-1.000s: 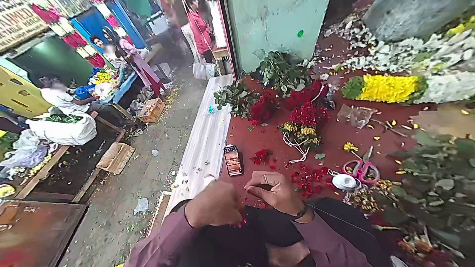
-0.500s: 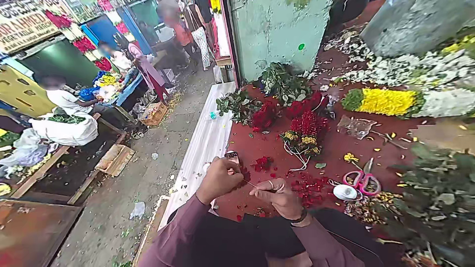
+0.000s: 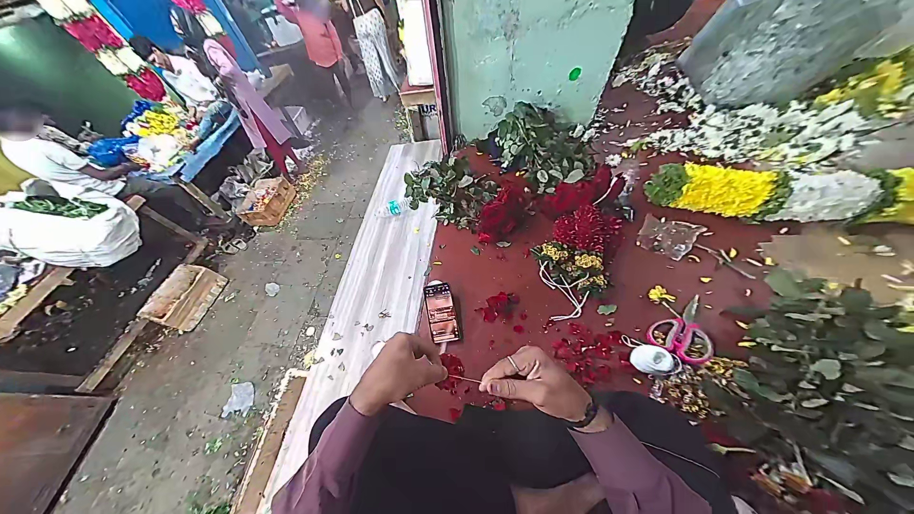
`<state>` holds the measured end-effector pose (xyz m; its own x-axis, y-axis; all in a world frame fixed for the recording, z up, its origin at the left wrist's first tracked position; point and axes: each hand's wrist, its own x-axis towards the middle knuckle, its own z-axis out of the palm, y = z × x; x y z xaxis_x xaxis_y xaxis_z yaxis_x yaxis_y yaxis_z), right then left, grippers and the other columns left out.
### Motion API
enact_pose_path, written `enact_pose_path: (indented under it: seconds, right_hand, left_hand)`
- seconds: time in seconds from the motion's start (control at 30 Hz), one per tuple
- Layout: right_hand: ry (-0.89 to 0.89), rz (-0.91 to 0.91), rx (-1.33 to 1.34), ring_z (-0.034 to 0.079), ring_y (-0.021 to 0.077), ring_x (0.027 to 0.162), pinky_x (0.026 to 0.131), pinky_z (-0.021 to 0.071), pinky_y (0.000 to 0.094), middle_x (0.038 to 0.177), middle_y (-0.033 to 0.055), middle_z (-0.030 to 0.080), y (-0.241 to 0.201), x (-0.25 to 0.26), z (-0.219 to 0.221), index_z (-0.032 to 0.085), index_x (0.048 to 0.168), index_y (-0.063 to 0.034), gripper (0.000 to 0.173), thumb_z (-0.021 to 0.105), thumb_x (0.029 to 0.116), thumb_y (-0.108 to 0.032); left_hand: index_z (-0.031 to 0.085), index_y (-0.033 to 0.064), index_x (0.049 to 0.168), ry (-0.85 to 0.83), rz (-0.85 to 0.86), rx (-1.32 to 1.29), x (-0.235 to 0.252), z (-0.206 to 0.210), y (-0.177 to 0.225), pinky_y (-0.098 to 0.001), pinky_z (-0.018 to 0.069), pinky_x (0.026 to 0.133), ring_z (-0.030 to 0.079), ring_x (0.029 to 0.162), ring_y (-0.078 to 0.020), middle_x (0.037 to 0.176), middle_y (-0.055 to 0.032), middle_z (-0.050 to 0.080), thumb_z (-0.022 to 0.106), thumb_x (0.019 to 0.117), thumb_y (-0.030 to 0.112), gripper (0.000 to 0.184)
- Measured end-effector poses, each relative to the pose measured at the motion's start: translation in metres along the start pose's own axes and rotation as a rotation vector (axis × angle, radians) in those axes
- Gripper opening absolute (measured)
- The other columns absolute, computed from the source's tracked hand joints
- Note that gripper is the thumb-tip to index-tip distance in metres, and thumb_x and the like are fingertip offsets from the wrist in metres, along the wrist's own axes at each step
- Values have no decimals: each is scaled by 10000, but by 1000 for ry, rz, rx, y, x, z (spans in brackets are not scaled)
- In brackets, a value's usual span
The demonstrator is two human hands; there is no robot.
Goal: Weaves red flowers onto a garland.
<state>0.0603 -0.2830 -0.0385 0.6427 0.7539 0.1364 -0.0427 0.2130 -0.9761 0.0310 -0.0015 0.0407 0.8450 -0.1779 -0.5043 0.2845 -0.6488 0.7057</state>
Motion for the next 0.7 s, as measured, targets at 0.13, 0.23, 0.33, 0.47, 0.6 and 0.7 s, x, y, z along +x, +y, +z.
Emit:
enact_pose_path:
  seconds: [0.13, 0.23, 0.33, 0.47, 0.6, 0.7]
  right_hand:
    - [48, 438, -153, 541, 42, 568, 540, 472, 237, 721, -22, 649, 19, -11, -37, 761, 1041, -70, 227, 606, 1029, -236]
    - [154, 852, -401, 691, 149, 759, 748, 589, 368, 918, 53, 741, 58, -21, -88, 746, 1138, -80, 303, 576, 1043, -313]
    - [354, 1023, -663, 721, 218, 872, 872, 582, 487, 996, 81, 752, 101, -18, -125, 763, 1114, -120, 236, 603, 1006, -255]
    - [470, 965, -846, 715, 284, 947, 869, 560, 610, 979, 94, 753, 141, 11, -140, 788, 1000, -152, 133, 703, 933, -227]
    - [385, 841, -949, 714, 243, 949, 854, 579, 577, 1002, 39, 750, 164, 44, -115, 786, 1023, -200, 129, 716, 917, -220]
    - [269, 686, -1155, 639, 232, 1087, 886, 565, 514, 1102, 22, 678, 175, 63, -96, 777, 1119, -258, 236, 714, 894, -223]
  left_hand:
    - [781, 202, 828, 167, 3, 126, -5, 15, -25, -476, 533, 812, 637, 927, -195, 847, 8, 681, 776, 809, 397, 196]
    - [777, 253, 793, 198, -15, 150, -8, 26, -37, -458, 493, 803, 591, 942, -190, 814, 51, 640, 747, 808, 430, 180]
    - [767, 281, 766, 156, 22, 122, -11, 32, -36, -396, 480, 754, 577, 894, -132, 772, 92, 610, 746, 793, 435, 158]
    - [765, 306, 759, 117, 49, 104, -7, 39, -39, -384, 462, 747, 559, 898, -120, 753, 115, 584, 732, 790, 441, 143]
    - [754, 318, 749, 93, 16, 101, -6, 43, -44, -380, 473, 730, 565, 896, -112, 759, 124, 587, 738, 776, 435, 122]
    - [756, 319, 751, 80, 0, 113, -6, 45, -42, -372, 472, 723, 562, 894, -110, 771, 124, 583, 727, 780, 449, 136]
